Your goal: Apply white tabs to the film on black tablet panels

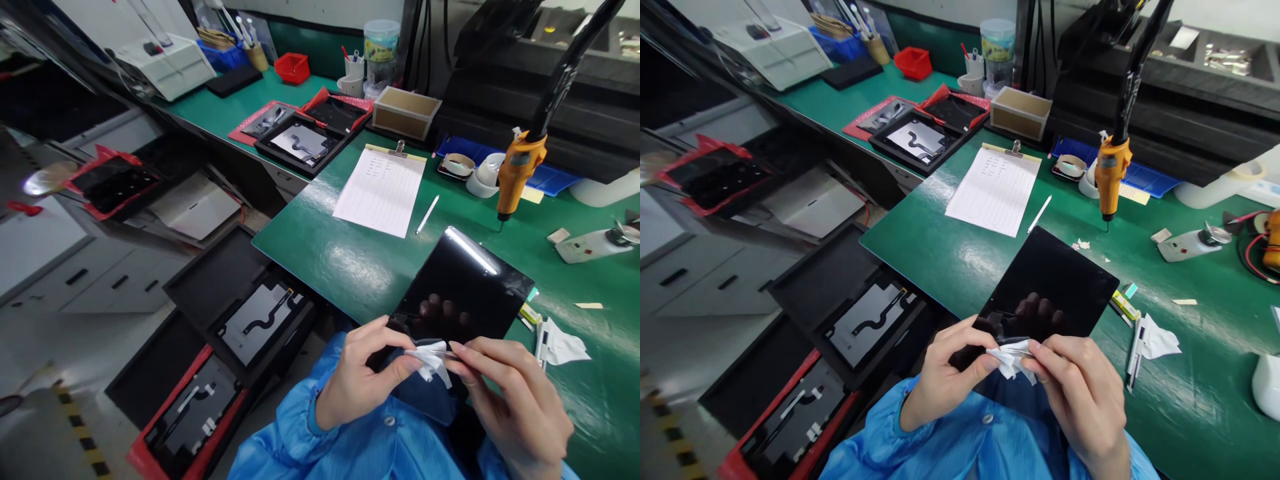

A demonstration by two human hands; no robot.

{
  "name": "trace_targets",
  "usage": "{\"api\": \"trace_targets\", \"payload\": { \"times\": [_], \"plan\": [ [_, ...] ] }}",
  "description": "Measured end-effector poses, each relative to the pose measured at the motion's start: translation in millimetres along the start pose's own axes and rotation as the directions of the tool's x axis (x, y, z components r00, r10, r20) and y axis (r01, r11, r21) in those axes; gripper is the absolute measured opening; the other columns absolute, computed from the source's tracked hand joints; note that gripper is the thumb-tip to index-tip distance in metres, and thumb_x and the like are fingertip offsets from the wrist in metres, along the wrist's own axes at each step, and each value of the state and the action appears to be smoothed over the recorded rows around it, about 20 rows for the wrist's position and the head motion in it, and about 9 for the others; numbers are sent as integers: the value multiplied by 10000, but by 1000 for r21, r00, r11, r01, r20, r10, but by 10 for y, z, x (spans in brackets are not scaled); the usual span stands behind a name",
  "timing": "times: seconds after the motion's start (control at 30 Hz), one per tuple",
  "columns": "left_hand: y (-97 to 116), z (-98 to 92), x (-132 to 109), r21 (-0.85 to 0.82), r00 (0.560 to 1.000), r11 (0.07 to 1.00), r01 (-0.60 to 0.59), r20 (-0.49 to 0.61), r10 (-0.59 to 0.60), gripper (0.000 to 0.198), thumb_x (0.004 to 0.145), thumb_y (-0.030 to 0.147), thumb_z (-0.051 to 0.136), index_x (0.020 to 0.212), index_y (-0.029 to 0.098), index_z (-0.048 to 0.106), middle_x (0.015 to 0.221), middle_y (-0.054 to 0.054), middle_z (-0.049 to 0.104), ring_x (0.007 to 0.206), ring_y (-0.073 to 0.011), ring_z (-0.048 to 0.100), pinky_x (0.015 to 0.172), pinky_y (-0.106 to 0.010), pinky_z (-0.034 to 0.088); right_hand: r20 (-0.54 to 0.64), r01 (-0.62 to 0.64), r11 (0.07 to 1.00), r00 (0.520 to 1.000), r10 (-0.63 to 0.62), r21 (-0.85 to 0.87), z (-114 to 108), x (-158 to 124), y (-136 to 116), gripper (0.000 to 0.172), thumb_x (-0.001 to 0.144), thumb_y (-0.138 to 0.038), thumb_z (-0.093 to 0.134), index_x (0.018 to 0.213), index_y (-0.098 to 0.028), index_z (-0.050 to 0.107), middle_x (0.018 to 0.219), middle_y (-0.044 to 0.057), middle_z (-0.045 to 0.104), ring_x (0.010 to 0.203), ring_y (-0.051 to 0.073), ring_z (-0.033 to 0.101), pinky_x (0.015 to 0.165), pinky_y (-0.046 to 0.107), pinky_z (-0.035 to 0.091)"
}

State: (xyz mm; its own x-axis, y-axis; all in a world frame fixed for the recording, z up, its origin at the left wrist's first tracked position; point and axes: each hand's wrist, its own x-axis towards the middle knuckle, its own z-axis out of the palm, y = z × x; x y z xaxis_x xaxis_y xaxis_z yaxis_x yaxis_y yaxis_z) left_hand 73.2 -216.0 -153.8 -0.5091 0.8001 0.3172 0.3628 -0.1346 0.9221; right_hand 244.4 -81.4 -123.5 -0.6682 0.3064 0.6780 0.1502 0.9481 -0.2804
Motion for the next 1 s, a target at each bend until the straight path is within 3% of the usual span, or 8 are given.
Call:
{"api": "trace_targets", "payload": {
  "times": [0.13,0.2,0.3,0.5,0.6,0.73,0.83,1.0],
  "plan": [
    [-6,-37,16,-59,997,998,3,83,2,403,1141,539,755,938,210,866,730,-27,801,662,-180,731,691,-299,641,69,41,999,997,-42,22,-73,24,53,64,1204,-151,685,1186,-136,744,979,62,752,824,143,734,708,284,600],
    [-17,-42,-1,-74,995,997,14,102,-6,371,1131,524,775,955,212,872,750,-25,809,673,-181,736,773,-327,684,102,50,999,993,-51,19,-111,40,71,63,1205,-151,689,1218,-152,750,995,61,768,845,154,745,722,302,608],
    [-23,-42,-26,-87,992,995,47,124,-36,335,1121,530,789,994,233,878,829,-21,859,757,-198,805,1039,-417,714,146,69,998,987,-69,3,-169,59,93,87,1202,-145,693,1254,-182,753,1025,57,802,878,174,765,741,344,615],
    [-4,-35,-12,-111,988,992,53,148,-36,355,1131,522,774,949,225,840,831,-15,865,740,-184,795,1075,-407,714,201,104,995,974,-101,-8,-239,27,131,142,1204,-142,682,1310,-199,756,1066,56,822,930,209,799,837,412,626],
    [-17,-31,-18,-106,986,992,72,159,-54,428,1137,580,744,932,212,823,822,-20,840,725,-175,771,937,-349,716,210,76,997,975,-74,-1,-250,40,113,156,1201,-118,668,1284,-213,759,1070,55,824,936,214,804,849,418,618],
    [-51,-38,-41,-161,974,977,139,202,-106,458,1119,620,757,936,204,822,827,-31,801,719,-173,731,701,-283,622,192,80,997,978,-80,9,-233,102,98,109,1180,-70,667,1207,-155,731,1003,69,800,861,180,767,794,368,591],
    [-68,-47,-44,-192,970,969,153,218,-110,474,1113,640,759,925,208,807,833,-30,793,731,-170,721,701,-278,593,157,64,997,985,-69,34,-192,133,130,66,1192,-128,671,1154,-170,705,943,58,768,763,156,719,681,314,569],
    [-77,-44,-24,-193,977,972,132,192,-94,466,1117,628,761,912,210,774,813,-10,773,730,-155,698,744,-275,580,134,-1,995,991,-13,101,-124,121,190,136,1234,-211,618,1104,-201,659,880,33,727,726,148,714,610,272,548]
  ]
}}
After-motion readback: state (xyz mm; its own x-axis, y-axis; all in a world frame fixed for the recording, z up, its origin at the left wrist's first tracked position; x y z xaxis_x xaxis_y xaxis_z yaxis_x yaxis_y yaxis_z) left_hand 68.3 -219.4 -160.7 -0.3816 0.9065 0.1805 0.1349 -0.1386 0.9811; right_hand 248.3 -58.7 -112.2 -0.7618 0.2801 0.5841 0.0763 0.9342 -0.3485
